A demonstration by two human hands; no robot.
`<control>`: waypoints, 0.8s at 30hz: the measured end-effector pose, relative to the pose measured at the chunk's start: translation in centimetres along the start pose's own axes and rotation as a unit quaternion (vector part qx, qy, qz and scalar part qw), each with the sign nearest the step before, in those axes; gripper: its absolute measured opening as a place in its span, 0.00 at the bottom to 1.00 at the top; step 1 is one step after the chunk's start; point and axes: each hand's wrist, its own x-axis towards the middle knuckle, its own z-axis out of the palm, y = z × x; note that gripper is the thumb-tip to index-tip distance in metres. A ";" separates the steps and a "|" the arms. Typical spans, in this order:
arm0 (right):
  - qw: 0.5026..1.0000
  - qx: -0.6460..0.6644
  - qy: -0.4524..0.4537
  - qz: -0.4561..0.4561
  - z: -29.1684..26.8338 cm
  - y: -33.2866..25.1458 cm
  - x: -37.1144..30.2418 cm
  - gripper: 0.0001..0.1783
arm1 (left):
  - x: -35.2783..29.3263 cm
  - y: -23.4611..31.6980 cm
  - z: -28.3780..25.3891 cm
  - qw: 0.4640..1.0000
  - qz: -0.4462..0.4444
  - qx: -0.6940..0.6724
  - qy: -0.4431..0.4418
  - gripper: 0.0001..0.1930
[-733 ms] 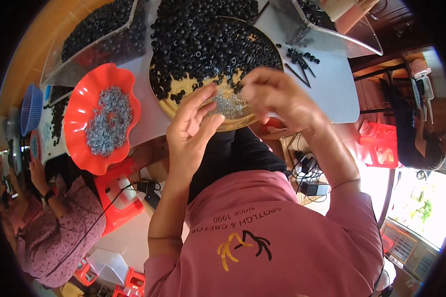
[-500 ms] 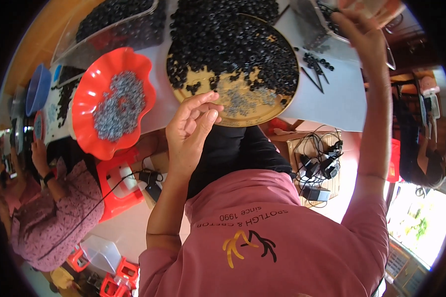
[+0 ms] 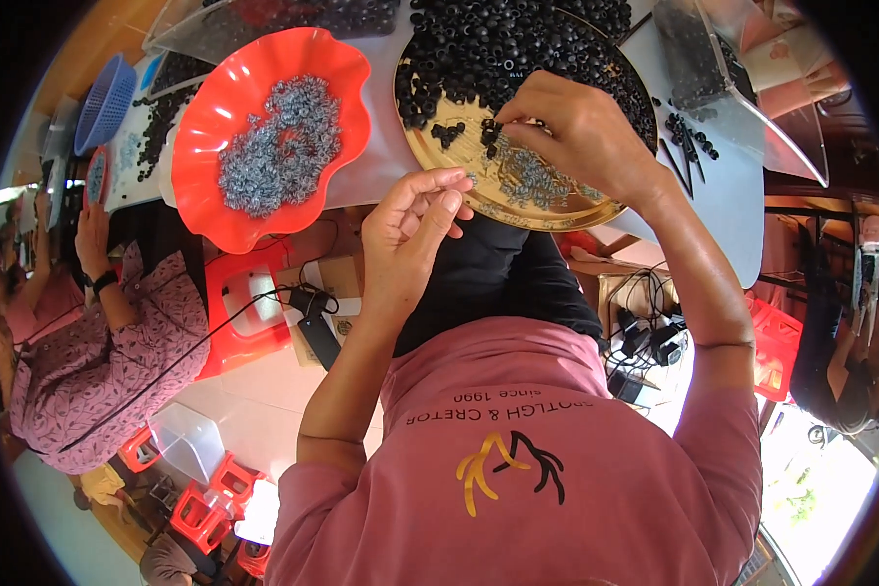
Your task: The person assembles small plastic beads by hand, inserting metal inserts into them.
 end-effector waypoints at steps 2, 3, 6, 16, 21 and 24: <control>0.997 -0.030 -0.068 0.038 0.9 -0.2 0.5 0.09 | 0.0 0.2 0.1 1.000 -0.024 -0.007 0.009 0.13; 0.996 -0.029 -0.069 0.038 1.3 -0.3 0.7 0.09 | 0.0 0.2 0.1 1.000 -0.025 -0.008 0.011 0.13; 0.994 -0.057 -0.085 0.034 2.0 -0.5 1.1 0.09 | 0.0 0.3 0.0 1.000 -0.028 -0.002 0.004 0.13; 0.991 0.105 -0.023 0.083 0.5 -2.7 0.2 0.12 | 1.2 0.8 0.8 0.999 0.004 -0.051 0.000 0.13; 0.978 0.188 0.038 0.088 0.6 -5.0 -2.1 0.14 | 1.9 0.9 1.5 0.995 -0.041 -0.086 -0.001 0.13; 0.981 0.166 0.057 0.082 0.6 -5.4 -3.0 0.15 | 1.8 0.8 2.0 0.997 0.002 -0.071 -0.029 0.13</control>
